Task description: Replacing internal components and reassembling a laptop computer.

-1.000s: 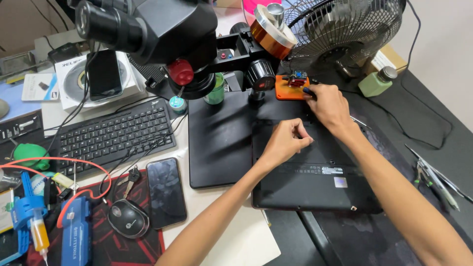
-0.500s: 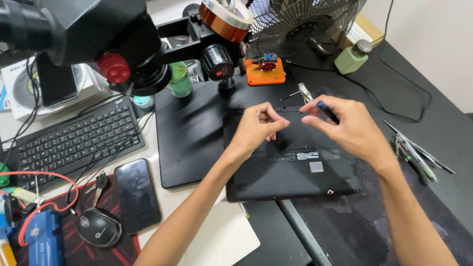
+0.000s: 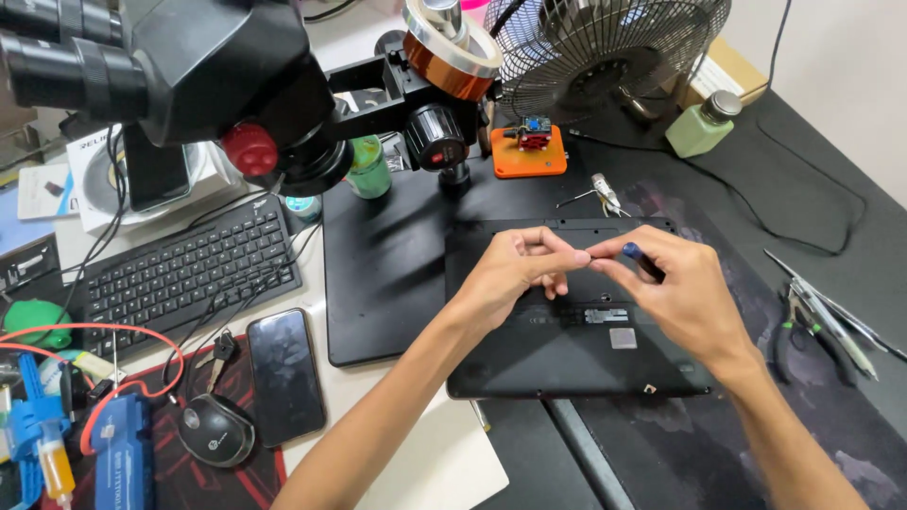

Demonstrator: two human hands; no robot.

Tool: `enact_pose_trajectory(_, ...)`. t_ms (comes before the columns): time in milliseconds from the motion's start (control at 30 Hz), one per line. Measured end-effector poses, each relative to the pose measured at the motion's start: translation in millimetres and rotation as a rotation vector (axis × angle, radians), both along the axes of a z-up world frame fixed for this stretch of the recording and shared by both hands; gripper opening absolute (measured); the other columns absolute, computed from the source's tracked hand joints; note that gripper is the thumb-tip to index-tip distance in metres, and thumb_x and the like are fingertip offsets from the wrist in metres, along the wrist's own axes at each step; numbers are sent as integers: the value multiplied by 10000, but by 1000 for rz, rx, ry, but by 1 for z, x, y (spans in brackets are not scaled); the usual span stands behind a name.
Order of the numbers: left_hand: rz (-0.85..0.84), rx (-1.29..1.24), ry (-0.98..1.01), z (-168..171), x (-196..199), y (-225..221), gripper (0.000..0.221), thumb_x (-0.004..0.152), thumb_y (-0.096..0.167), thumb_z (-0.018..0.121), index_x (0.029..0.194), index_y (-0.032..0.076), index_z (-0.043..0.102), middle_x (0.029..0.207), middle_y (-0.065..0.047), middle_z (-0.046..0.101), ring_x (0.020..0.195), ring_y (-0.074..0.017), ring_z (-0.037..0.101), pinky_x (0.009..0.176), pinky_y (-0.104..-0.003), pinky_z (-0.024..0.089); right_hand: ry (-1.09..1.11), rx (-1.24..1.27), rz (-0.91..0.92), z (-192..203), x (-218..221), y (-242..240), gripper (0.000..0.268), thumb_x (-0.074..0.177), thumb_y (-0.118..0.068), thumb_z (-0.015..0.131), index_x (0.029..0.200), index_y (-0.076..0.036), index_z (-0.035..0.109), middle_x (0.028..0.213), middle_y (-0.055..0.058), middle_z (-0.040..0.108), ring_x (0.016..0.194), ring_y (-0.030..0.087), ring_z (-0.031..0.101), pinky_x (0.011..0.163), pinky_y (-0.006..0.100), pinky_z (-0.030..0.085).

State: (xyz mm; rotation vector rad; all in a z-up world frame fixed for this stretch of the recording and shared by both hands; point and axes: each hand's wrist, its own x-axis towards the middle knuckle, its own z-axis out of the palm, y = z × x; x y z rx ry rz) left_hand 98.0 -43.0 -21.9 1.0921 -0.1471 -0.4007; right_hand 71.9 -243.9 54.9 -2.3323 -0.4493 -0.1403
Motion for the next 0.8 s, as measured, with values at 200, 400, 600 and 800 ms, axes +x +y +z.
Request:
enact_pose_trajectory(200, -3, 26, -31, -7, -1, -1, 225, 876, 179, 821, 913, -11, 708, 782, -46, 682, 630, -101, 632, 567, -237, 473, -17, 14, 28, -2, 0, 4, 188, 850, -136, 767, 1026, -71, 776, 837, 26, 716, 545, 100, 481, 502, 286, 406)
enact_pose_trajectory(400, -3, 70, -30, -14, 1, -2, 251, 881, 203, 820, 938, -13, 707, 807, -66, 688, 633, -107, 639, 566, -246, 490, 83, -5, -19, 3, 2, 3, 205, 849, -147, 769, 1045, -90, 791, 783, 60, 702, 543, 138, 466, 494, 305, 395)
enact_pose_trajectory(600, 17, 146, -20, 4, 3, 6, 300, 893, 267, 779, 998, 0, 691, 955, -109, 749, 633, -93, 637, 555, -230, 492, -80, -131, -100, -3, 35, -63, 207, 894, -172, 757, 1053, -40, 764, 970, 122, 753, 801, 213, 714, 709, 342, 527)
enact_pose_trajectory(800, 27, 305, -96, 2, 5, 5, 296, 932, 289, 726, 983, -1, 707, 942, -91, 743, 643, -73, 619, 535, -227, 495, 1, -165, -323, -80, 79, -114, 177, 940, -154, 739, 1078, -53, 781, 976, 160, 761, 867, 312, 739, 785, 402, 556)
